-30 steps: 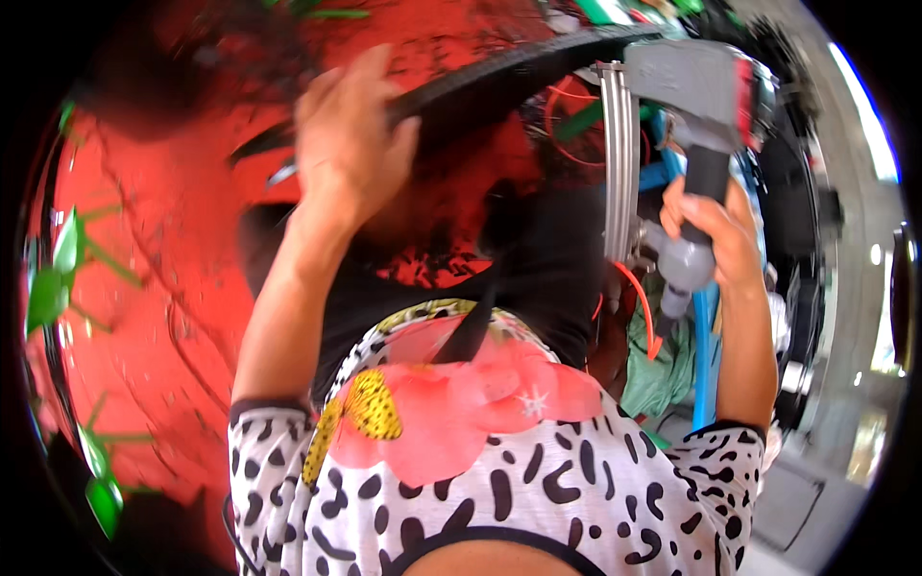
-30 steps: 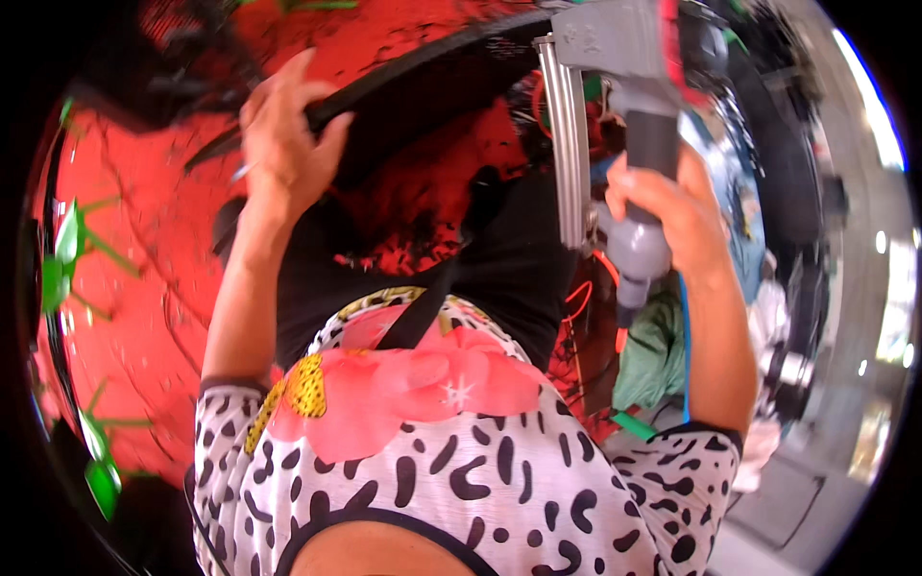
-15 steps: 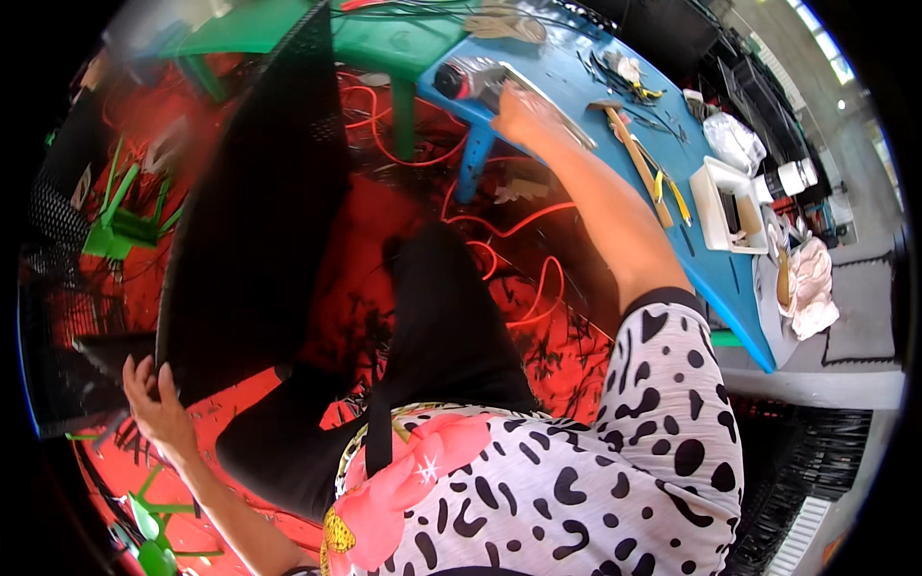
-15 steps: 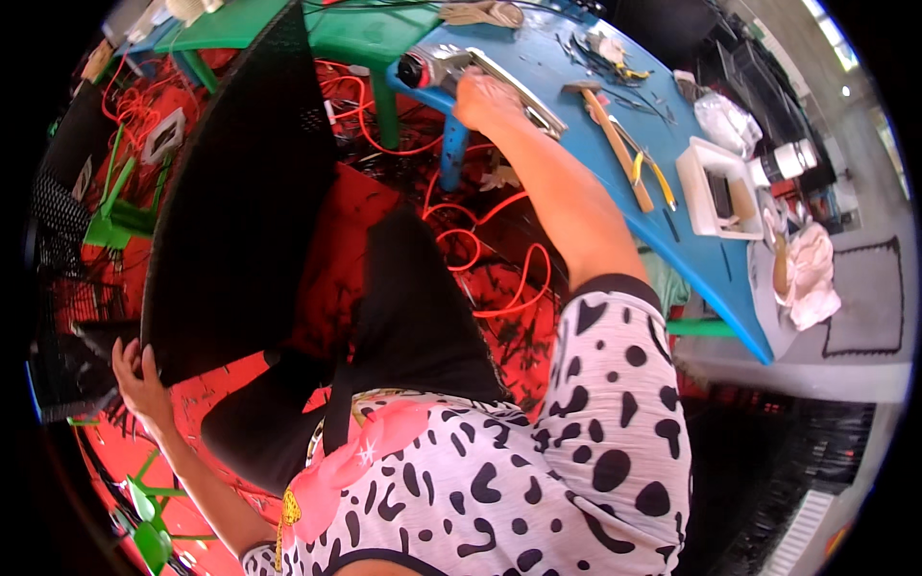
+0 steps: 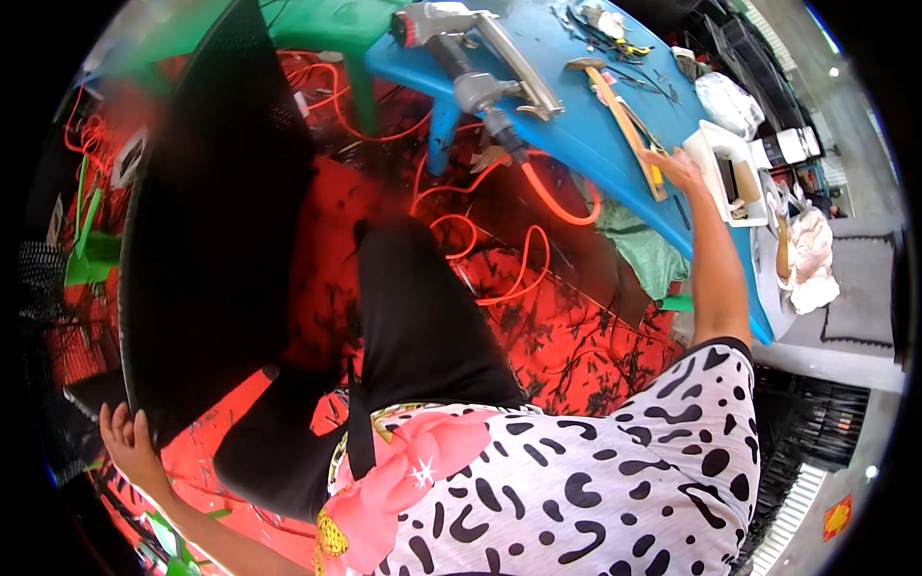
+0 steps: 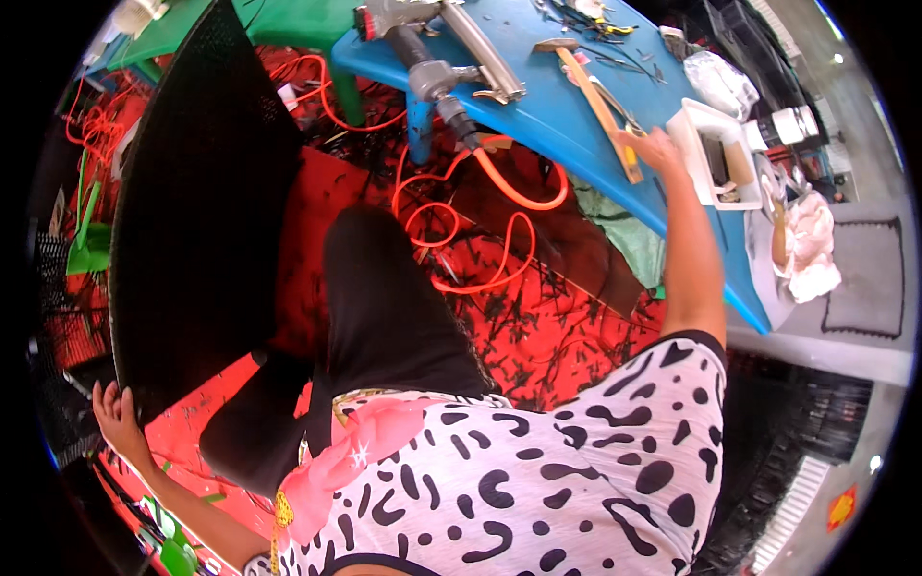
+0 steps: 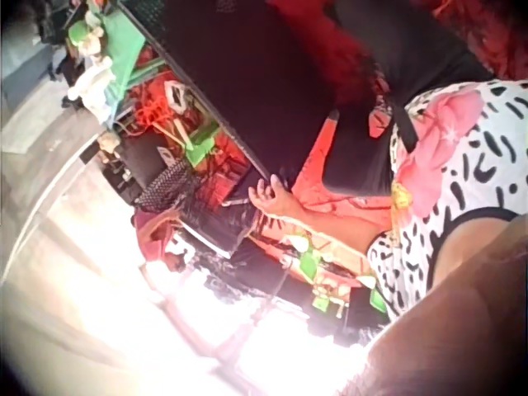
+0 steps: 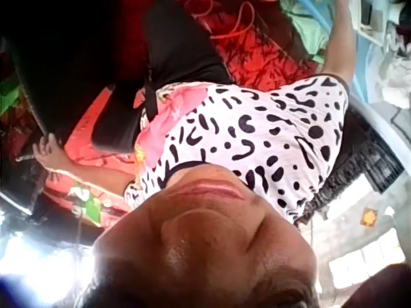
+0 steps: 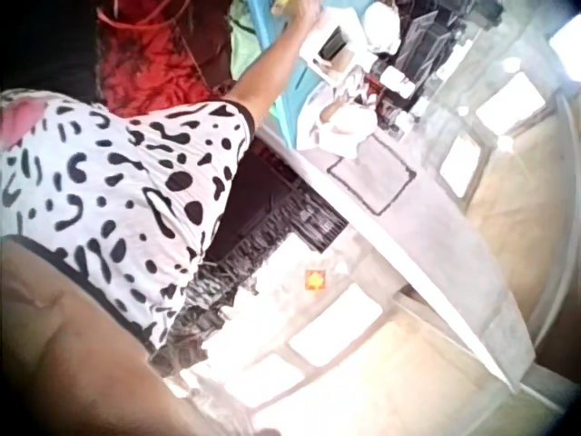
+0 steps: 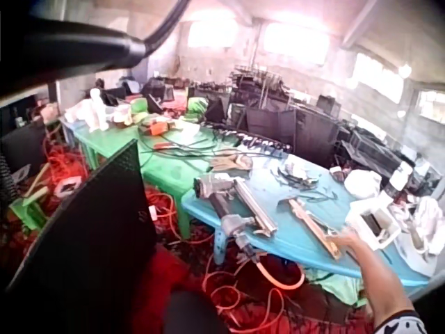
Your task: The person attaches black plastic strips to a wicker furniture frame using a nail gun, trims the ends with wire cutters, and hammers them into place.
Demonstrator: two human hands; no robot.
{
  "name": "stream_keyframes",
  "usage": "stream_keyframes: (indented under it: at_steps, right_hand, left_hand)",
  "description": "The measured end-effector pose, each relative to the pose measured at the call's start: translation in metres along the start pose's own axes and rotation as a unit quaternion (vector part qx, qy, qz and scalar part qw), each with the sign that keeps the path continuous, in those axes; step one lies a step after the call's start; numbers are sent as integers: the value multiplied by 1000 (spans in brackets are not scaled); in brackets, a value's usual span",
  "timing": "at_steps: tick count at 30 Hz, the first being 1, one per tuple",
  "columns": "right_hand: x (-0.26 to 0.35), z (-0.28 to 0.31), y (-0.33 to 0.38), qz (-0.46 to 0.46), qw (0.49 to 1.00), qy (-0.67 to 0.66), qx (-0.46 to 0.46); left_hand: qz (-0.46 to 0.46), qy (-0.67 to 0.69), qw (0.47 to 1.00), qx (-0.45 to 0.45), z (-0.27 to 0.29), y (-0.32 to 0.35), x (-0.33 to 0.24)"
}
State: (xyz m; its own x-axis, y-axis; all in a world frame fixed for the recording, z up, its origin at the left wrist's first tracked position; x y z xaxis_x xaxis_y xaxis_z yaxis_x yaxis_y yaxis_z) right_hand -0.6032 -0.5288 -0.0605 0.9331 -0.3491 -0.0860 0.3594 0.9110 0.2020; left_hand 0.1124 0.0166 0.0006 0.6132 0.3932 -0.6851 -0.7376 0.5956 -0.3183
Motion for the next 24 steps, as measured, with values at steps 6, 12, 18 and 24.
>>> stream_keyframes:
  at_steps: [6, 12, 18, 24]
  right_hand:
    - [-32, -8, -89, 79, 987, -59, -130]
    - [191, 74, 114, 515, 774, -312, -195]
    - [359, 71, 461, 857, 433, -187, -207]
    - [405, 51, 519, 897, 405, -87, -155]
  left_hand:
    - [-25, -12, 999, 35, -4, 13, -39]
    - [-115, 281, 950, -77, -30, 30, -62]
    - [-89, 292, 947, -95, -26, 49, -65]
    - [-83, 289, 950, -88, -36, 57, -77]
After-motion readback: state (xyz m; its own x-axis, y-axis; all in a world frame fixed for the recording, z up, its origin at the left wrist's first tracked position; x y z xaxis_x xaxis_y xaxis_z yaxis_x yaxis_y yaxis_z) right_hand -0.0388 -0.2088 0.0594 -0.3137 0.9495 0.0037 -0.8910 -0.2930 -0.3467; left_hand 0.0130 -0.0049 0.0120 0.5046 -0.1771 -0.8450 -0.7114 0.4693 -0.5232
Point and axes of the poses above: each hand's wrist, its own y-axis away from the middle knuckle, its own z-axis out of the back of the hand, x = y × z, the point moved 3 cm from there along -y, towards the middle knuckle, and after that the axes turned 8 degrees about -z, right-handed, at the moved point
